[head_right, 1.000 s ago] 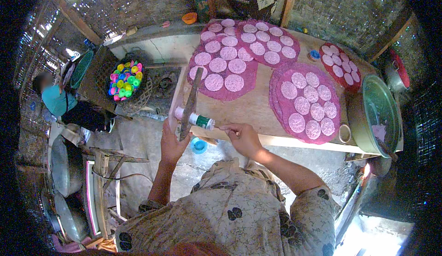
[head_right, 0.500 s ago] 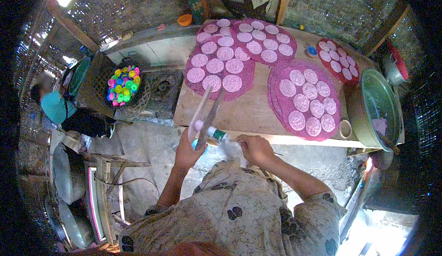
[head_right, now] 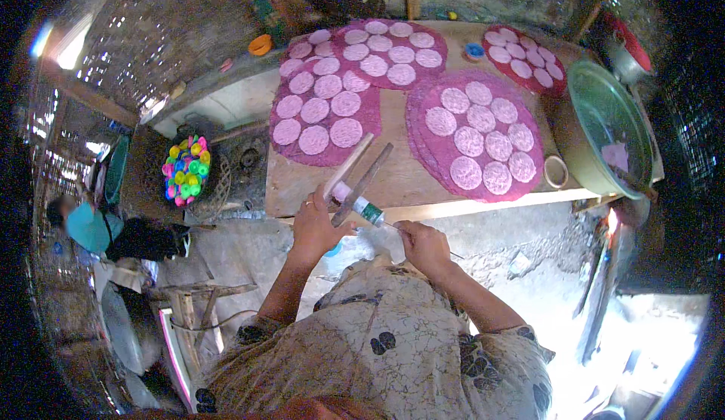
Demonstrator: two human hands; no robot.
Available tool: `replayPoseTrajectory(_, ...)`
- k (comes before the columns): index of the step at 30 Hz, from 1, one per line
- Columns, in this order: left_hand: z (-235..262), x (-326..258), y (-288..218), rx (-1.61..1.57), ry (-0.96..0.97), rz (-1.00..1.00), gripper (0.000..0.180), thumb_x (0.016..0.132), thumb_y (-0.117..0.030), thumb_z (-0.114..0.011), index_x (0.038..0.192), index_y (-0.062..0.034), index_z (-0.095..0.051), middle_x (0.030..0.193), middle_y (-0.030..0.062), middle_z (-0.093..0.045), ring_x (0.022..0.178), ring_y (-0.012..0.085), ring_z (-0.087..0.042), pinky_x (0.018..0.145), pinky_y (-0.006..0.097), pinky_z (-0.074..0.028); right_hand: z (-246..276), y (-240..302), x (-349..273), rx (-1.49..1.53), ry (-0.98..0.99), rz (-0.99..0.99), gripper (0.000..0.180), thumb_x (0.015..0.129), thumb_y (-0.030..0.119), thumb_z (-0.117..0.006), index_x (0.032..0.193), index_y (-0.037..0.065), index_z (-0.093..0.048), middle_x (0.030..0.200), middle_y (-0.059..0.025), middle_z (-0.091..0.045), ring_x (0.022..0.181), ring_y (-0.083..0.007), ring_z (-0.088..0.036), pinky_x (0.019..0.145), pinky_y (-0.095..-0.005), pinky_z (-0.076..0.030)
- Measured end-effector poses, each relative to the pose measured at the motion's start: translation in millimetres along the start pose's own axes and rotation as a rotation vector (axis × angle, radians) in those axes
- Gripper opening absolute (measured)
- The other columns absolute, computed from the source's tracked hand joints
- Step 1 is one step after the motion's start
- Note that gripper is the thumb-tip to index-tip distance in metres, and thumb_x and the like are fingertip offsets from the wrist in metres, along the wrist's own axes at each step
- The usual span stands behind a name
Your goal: The person uses a wooden mold and a small container to scoop pink batter and press it into circular shapes on purple trays. They repeatedly fill the mold, press the batter, and place the formed cakes onto the trays.
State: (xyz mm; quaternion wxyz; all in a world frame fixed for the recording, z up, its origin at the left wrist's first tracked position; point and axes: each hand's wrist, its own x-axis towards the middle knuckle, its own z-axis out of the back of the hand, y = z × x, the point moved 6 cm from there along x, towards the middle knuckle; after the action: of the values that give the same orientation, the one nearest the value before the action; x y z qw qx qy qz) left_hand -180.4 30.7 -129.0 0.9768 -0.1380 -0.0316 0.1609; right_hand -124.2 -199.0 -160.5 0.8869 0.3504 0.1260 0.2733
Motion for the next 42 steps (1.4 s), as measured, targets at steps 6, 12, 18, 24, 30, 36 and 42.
replayPoseTrajectory(6, -7.2, 23.8, -6.3, 0.019, 0.007, -0.062, 0.093, 0.068, -0.037, -0.082, 0.137, 0.0057, -0.036, 0.118, 0.0251, -0.056, 0.096, 0.0412, -0.061, 0.081, 0.049, -0.051, -17.5, 4.2, -8.8, -0.272, -0.016, 0.149, 0.033, 0.081, 0.009, -0.055, 0.114, 0.011, -0.060, 0.082, -0.0129, -0.067, 0.071, -0.0322, -0.068, 0.058, -0.0441, -0.055)
replayPoseTrajectory(12, -9.2, 26.2, -9.8, 0.045, 0.001, -0.108, 0.090, 0.069, -0.034, -0.082, 0.137, 0.0026, -0.035, 0.114, 0.0248, -0.057, 0.093, 0.0415, -0.061, 0.078, 0.050, -0.050, -15.0, 6.9, -13.0, -0.011, -0.010, -0.017, 0.024, 0.088, 0.012, -0.053, 0.108, 0.008, -0.065, 0.080, -0.0158, -0.069, 0.072, -0.0344, -0.068, 0.058, -0.0456, -0.053)
replayPoseTrajectory(18, -15.3, 25.1, -6.8, 0.053, -0.005, -0.118, 0.090, 0.070, -0.033, -0.082, 0.137, 0.0023, -0.034, 0.114, 0.0250, -0.056, 0.095, 0.0422, -0.060, 0.081, 0.049, -0.049, -57.3, -36.1, -3.8, 0.693, 0.144, -0.219, 0.021, 0.097, 0.021, -0.053, 0.101, 0.005, -0.067, 0.069, -0.0079, -0.063, 0.053, -0.0205, -0.057, 0.047, -0.0366, -0.044)
replayPoseTrajectory(24, -12.7, 23.1, -9.2, 0.056, -0.019, -0.127, 0.089, 0.070, -0.034, -0.082, 0.137, 0.0031, -0.035, 0.118, 0.0254, -0.054, 0.098, 0.0428, -0.060, 0.082, 0.050, -0.049, -85.2, -49.6, -10.5, 1.625, 0.755, -0.618, 0.015, 0.099, 0.020, -0.055, 0.105, 0.012, -0.065, 0.064, 0.0047, -0.047, 0.047, -0.0050, -0.034, 0.044, -0.0218, -0.029)
replayPoseTrajectory(30, -14.2, 24.7, -12.0, 0.068, -0.012, -0.141, 0.089, 0.072, -0.036, -0.081, 0.137, 0.0038, -0.035, 0.119, 0.0258, -0.054, 0.101, 0.0433, -0.059, 0.084, 0.050, -0.048, -58.0, -40.3, -7.8, 0.881, 0.191, -0.256, 0.012, 0.097, 0.021, -0.057, 0.102, 0.011, -0.062, 0.067, -0.0045, -0.060, 0.050, -0.0141, -0.055, 0.047, -0.0339, -0.043)
replayPoseTrajectory(36, -20.0, 24.8, -4.9, 0.036, 0.030, -0.094, 0.091, 0.073, -0.036, -0.081, 0.139, 0.0045, -0.033, 0.120, 0.0262, -0.054, 0.104, 0.0435, -0.057, 0.087, 0.050, -0.047, -51.2, -31.8, -10.4, 0.471, -0.156, 0.006, 0.016, 0.093, 0.021, -0.063, 0.096, 0.005, -0.060, 0.069, -0.0100, -0.064, 0.060, -0.0195, -0.065, 0.053, -0.0398, -0.047)
replayPoseTrajectory(42, -16.9, 26.2, -8.4, 0.057, 0.040, -0.118, 0.092, 0.073, -0.036, -0.081, 0.139, 0.0052, -0.032, 0.124, 0.0274, -0.052, 0.107, 0.0452, -0.056, 0.090, 0.051, -0.046, -78.5, -45.0, -5.9, 1.203, 0.467, -0.454, 0.035, 0.091, 0.030, -0.068, 0.108, 0.001, -0.056, 0.075, -0.0055, -0.062, 0.063, -0.0172, -0.057, 0.057, -0.0371, -0.048)
